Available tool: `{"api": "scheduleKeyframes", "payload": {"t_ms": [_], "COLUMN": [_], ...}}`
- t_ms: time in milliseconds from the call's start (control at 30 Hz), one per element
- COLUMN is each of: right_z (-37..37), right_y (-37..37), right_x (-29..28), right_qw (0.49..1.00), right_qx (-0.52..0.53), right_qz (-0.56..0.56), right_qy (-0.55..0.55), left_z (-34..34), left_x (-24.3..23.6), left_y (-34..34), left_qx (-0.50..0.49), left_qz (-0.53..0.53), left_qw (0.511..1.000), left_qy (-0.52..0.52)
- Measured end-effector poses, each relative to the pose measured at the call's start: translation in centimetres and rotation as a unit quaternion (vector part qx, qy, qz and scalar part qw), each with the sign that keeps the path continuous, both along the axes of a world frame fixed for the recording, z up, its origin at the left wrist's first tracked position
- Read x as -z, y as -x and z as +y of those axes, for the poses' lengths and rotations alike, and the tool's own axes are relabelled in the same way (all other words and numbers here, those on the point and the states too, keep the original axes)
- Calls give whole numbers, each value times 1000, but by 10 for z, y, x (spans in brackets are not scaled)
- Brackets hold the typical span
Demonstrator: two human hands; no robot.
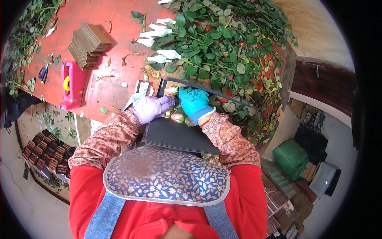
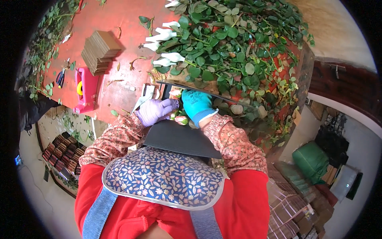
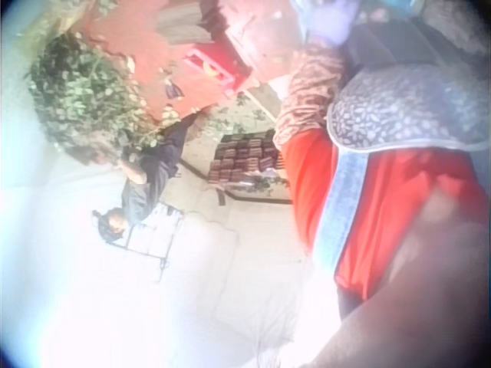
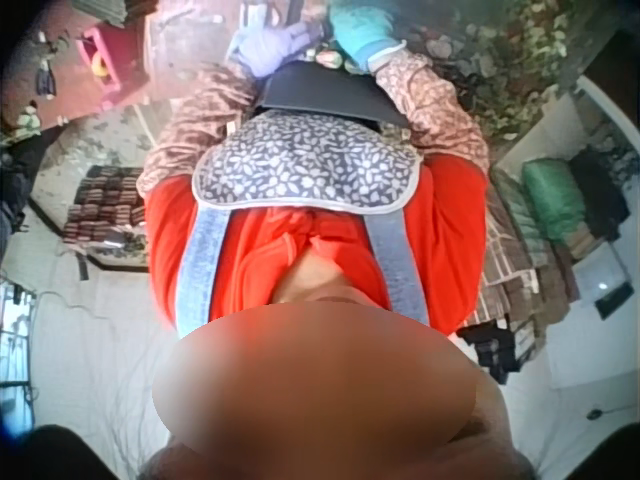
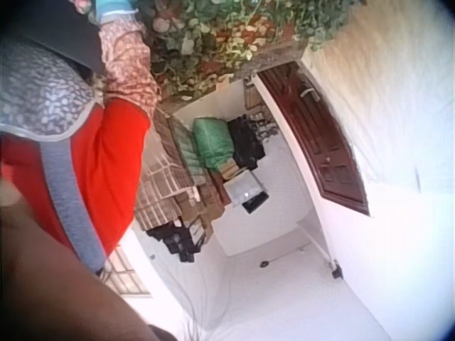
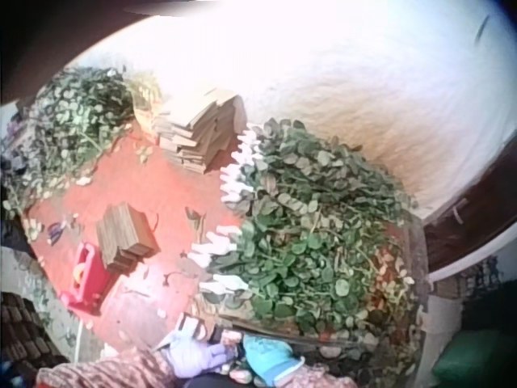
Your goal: The person arranges white and pink roses into black containers, first by placing stems into a box with a divider and then by grouping bunches into larger black sleeves.
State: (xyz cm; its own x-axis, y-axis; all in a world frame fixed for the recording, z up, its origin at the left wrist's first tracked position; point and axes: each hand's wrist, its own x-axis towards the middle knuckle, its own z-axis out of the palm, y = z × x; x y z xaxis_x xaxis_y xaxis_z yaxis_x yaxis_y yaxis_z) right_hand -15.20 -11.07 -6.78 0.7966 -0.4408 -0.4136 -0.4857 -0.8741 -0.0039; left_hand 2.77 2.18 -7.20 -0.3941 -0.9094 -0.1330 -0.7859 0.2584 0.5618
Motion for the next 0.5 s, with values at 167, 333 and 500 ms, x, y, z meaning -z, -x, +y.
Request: {"api": "scheduleKeyframes", "payload": {"t_ms": [167, 333, 500], "right_z": [-4, 1, 4], "right_y": [10, 16, 16], "right_x": [7, 16, 16], "right_qw": [991, 996, 998], "right_qx": [7, 17, -43], "right_qz": [-132, -80, -46], "right_qy": [-19, -30, -5], "left_z": [4, 6, 4], "left_x": [-6, -8, 0], "left_y": [1, 4, 6], "left_qx": [-27, -31, -25], "left_qz": [49, 69, 63], "left_qw": [998, 997, 998], "left_qy": [-5, -7, -7]}}
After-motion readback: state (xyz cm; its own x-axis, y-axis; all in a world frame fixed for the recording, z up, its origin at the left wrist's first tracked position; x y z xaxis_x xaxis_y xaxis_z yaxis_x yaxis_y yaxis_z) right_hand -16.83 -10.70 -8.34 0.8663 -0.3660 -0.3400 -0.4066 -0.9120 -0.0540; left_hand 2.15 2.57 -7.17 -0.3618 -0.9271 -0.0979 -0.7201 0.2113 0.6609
